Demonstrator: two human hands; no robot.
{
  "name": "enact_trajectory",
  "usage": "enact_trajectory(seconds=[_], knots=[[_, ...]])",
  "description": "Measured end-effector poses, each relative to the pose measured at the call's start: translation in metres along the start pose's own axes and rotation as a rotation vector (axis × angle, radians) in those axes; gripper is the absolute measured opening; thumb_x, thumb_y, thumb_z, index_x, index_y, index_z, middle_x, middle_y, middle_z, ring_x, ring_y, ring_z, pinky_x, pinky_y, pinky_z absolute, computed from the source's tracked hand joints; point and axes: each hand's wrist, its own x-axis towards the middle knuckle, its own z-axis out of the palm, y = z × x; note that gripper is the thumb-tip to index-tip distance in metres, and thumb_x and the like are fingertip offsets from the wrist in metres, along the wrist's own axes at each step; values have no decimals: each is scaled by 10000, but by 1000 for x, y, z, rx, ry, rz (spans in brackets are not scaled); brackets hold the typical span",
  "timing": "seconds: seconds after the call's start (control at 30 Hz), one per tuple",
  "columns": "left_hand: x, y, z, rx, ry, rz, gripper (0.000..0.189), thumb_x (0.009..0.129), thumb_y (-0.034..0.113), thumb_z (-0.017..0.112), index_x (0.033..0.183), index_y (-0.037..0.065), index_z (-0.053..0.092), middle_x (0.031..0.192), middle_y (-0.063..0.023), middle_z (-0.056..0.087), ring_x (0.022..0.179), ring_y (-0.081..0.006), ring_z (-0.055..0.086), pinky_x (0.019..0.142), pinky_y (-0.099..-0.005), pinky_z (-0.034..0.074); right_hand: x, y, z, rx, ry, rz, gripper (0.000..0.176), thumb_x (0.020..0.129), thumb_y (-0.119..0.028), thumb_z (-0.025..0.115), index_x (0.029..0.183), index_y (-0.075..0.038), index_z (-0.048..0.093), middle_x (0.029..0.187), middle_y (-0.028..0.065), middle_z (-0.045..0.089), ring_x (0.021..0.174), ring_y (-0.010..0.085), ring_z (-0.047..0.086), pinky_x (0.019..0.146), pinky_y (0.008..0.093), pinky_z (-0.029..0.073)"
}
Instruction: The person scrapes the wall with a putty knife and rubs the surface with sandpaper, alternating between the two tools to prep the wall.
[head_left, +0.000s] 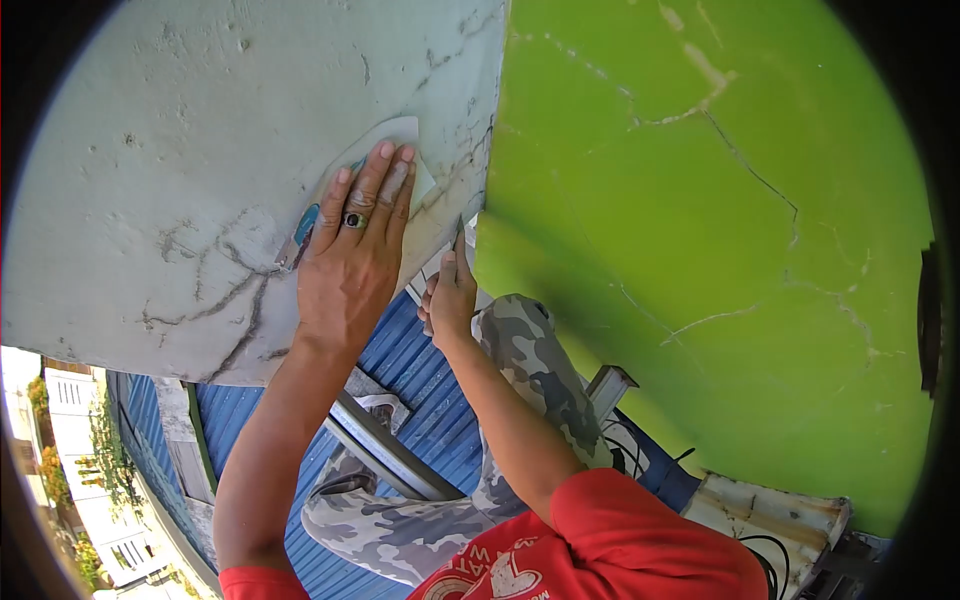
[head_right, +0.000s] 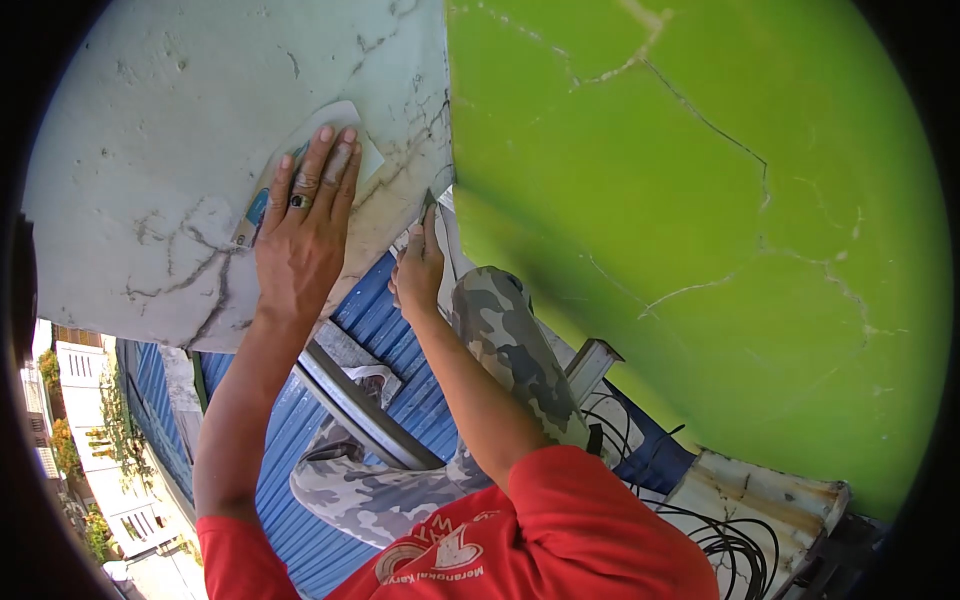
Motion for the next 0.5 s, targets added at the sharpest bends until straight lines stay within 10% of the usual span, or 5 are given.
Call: enact_trajectory(seconds=[0.13,0.2,0.27,0.33,0.5], knots=[[-47,15,39,66,-143,228,564,955,178,530,1508,67,516,1616,-19,448,1540,-172,326,1290,-401,227,-16,-6,-2,-209,-73,-133,515,1123,-270,401,1606,-92,370,657,50,528,458,140,471,420,324,437],[-63,9,38,-12,-159,255,557,952,144,519,1500,45,514,1601,-25,468,1537,-168,335,1278,-404,257,-4,8,2,-510,-37,-606,504,1111,-245,442,1554,-7,422,768,161,645,598,234,591,615,368,519],[-46,-8,11,-12,-149,177,565,944,126,530,1506,75,518,1596,2,476,1532,-159,344,1277,-421,259,-12,-35,24,-513,10,-657,497,1105,-230,455,1537,14,438,793,194,662,657,251,605,683,366,514],[-24,-30,-19,-5,-79,44,584,933,98,546,1515,132,523,1583,46,492,1525,-148,356,1272,-458,267,12,-30,17,-420,16,-592,521,1111,-216,435,1593,-32,365,630,30,442,520,96,416,491,278,401],[-37,-20,-8,80,-84,50,497,955,188,539,1444,133,609,1602,69,468,1536,-141,332,1299,-434,191,-18,-23,28,-466,-14,-557,501,1090,-195,473,1544,14,431,707,173,583,632,156,500,626,340,462]])
